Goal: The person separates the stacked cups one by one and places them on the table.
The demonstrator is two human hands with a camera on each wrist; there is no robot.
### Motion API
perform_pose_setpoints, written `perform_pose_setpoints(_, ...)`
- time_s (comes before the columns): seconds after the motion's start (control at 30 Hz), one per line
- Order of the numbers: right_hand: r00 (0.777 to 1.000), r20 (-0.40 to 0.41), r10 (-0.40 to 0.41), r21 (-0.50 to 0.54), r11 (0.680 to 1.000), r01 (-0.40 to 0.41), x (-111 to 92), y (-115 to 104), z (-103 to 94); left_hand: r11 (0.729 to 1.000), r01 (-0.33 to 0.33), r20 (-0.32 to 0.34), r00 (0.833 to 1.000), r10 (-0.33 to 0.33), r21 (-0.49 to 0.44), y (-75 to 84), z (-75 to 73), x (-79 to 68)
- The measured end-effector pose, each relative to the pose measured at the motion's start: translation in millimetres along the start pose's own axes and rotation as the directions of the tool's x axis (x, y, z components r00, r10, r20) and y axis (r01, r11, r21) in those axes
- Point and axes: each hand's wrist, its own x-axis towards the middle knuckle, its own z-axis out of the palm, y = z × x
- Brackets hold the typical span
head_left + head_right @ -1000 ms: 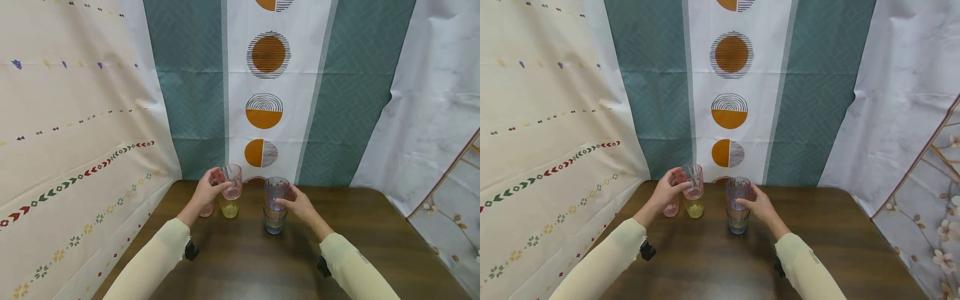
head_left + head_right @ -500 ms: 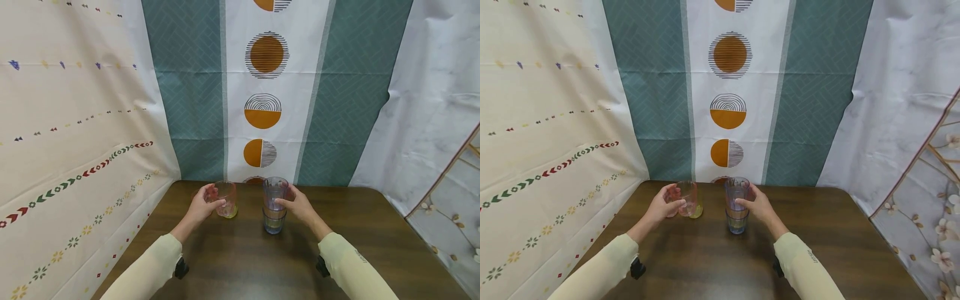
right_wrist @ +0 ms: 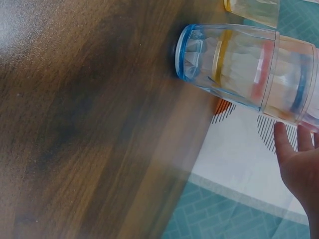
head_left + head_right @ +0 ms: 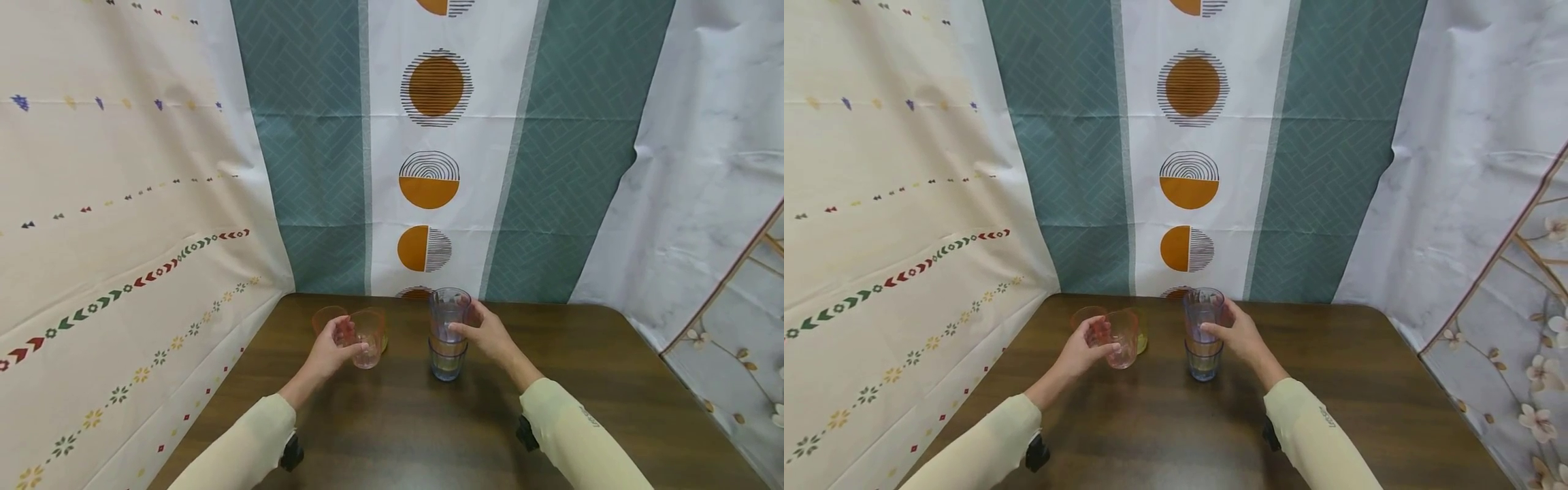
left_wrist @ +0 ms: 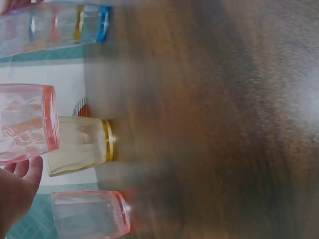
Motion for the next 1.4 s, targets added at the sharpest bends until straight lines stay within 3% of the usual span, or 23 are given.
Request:
perform_pose_setpoints(0.23,1.000,0.014,0.006,-0.017,1.000,-0.006,-11.2,-20.1,-0.5,1.000,0.012,-0.018,1.000,-0.013,-0.006,-11.0,4.2,-2.2)
perform_pose_setpoints(0.57,1.000,0.010,0.004,-0.021,1.000,-0.004,-11.1,-20.6,-1.5,0.998,0.029,-0.021,0.999,-0.028,0.060,-27.7,8.5,-6.2)
perform_pose_setpoints(0.77,1.000,0.009,0.013,-0.022,1.000,-0.013,-12.0,-21.5,-1.8,0.993,0.046,-0.027,0.999,-0.044,0.106,-28.6,12.9,-11.2)
perform_pose_setpoints(1.03,1.000,-0.008,-0.003,-0.033,0.999,0.003,8.4,19.8,-1.0,0.990,0.056,-0.042,0.998,-0.051,0.130,-40.7,14.9,-10.7)
perform_pose_setpoints(1.4,1.000,-0.013,-0.012,-0.025,1.000,0.012,7.3,18.8,-0.2,0.984,0.055,-0.057,0.997,-0.046,0.171,-47.4,15.9,-10.4)
